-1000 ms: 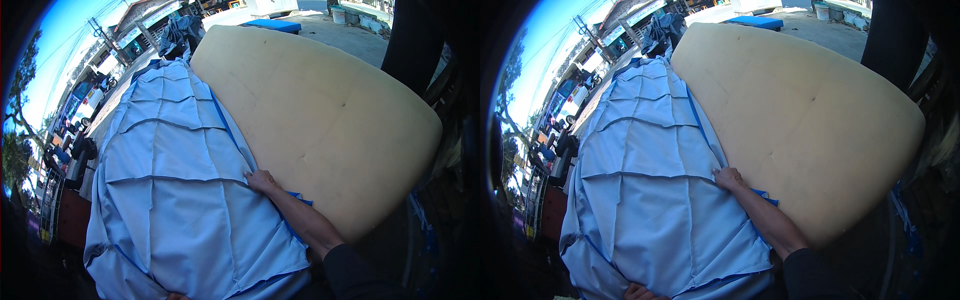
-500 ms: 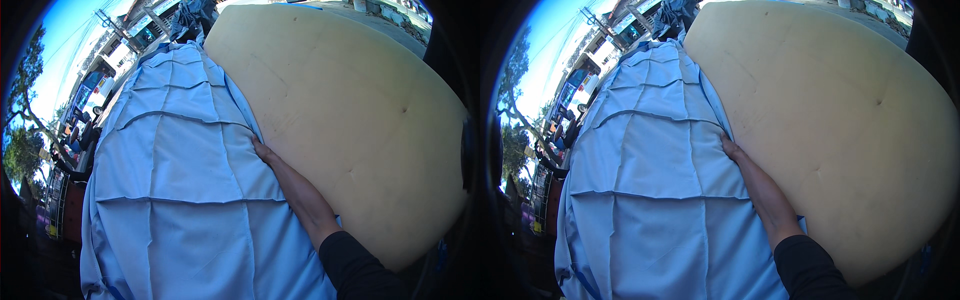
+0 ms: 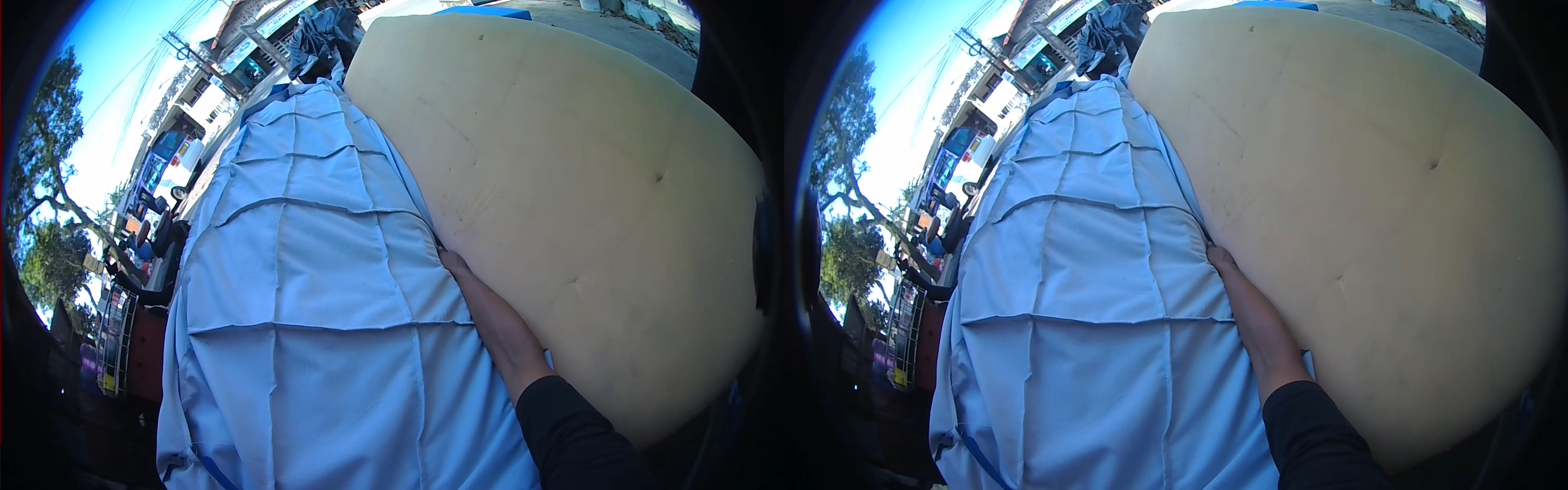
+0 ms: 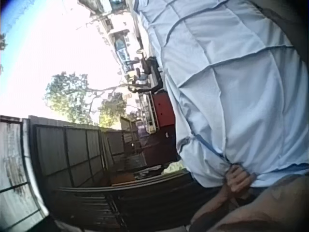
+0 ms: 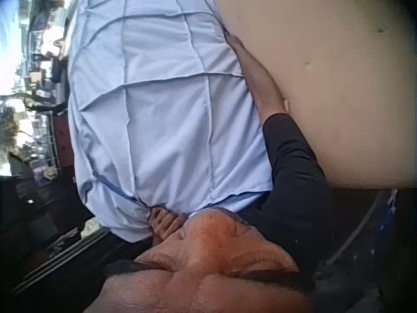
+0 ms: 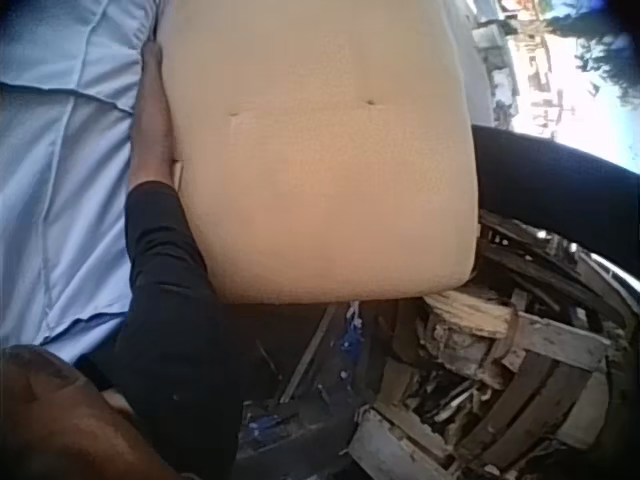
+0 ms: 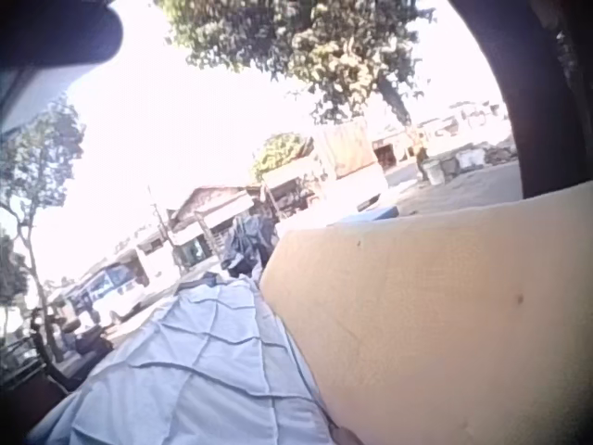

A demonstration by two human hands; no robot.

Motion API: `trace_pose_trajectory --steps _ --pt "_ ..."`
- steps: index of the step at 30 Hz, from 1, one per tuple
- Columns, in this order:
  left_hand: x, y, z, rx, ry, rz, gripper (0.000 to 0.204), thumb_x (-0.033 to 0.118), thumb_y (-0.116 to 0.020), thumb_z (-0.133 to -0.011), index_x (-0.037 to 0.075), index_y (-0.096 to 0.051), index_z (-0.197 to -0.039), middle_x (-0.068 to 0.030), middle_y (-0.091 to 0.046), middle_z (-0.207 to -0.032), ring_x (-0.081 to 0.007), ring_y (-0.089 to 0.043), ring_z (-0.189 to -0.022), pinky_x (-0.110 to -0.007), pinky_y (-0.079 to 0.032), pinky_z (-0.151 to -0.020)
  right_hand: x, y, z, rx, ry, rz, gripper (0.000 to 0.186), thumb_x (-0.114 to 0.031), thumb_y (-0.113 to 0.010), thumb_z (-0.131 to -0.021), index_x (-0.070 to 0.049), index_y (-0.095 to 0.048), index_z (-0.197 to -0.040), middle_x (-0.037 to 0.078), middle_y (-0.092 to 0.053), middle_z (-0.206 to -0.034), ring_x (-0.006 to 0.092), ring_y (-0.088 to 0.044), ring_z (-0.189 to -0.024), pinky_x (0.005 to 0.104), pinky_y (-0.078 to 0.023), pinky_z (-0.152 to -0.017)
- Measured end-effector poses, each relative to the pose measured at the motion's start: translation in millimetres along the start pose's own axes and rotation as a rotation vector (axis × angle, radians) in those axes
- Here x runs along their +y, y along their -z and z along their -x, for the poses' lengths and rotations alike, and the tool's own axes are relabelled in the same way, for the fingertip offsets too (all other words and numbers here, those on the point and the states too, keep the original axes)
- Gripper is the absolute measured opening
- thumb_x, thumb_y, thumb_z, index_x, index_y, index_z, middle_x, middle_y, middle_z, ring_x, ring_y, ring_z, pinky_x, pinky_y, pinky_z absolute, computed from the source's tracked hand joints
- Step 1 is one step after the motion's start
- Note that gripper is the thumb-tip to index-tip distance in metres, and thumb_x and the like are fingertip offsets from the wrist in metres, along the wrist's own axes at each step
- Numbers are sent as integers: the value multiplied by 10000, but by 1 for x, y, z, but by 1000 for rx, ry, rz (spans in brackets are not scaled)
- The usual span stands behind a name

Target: The person stitches a fabric cover using a sewing machine, cuts the thread with scissors, and carries the cover outside. The person then fits and stretches the cover over a foam sofa cushion by hand.

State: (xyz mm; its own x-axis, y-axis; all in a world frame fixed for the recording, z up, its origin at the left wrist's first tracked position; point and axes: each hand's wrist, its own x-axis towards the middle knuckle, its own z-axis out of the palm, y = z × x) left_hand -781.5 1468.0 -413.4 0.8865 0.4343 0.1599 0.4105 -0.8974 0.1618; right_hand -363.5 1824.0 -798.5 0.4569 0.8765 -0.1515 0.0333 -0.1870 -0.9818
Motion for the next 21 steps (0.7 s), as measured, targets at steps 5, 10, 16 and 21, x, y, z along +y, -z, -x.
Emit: trace_pose_trajectory --steps 5,10,16,21 --pt "8 -1 -11 12 54 23 136 128 -686 -731 55 -730 -837 -56 -536 -673 -228 -528 -589 -395 -429 -604 1 2 2 6 -4 -6 770 -578 -297 -1067 14 -334 -1558 215 -329 -1621 329 -262 -1525 388 -209 -1245" --pt "6 1 -17 17 43 -45 159 74 -662 -691 47 -727 -833 -59 -506 -655 -233 -531 -593 -404 -438 -595 -5 2 0 26 10 -11 767 -575 -292 -1070 17 -338 -1555 217 -334 -1618 328 -274 -1519 388 -218 -1242" --pt "14 -11 -12 89 105 39 246 289 -652 -861 52 -700 -817 -76 -466 -658 -271 -526 -608 -415 -448 -620 2 17 52 0 -75 -56 764 -571 -286 -1073 21 -341 -1553 219 -340 -1614 327 -289 -1513 389 -229 -1238" --pt "-2 -25 2 160 62 93 318 364 -640 -863 52 -681 -821 -96 -501 -683 -304 -536 -627 -441 -447 -635 43 39 128 22 -149 -100 761 -568 -281 -1076 24 -345 -1550 221 -345 -1610 325 -301 -1507 389 -238 -1234"
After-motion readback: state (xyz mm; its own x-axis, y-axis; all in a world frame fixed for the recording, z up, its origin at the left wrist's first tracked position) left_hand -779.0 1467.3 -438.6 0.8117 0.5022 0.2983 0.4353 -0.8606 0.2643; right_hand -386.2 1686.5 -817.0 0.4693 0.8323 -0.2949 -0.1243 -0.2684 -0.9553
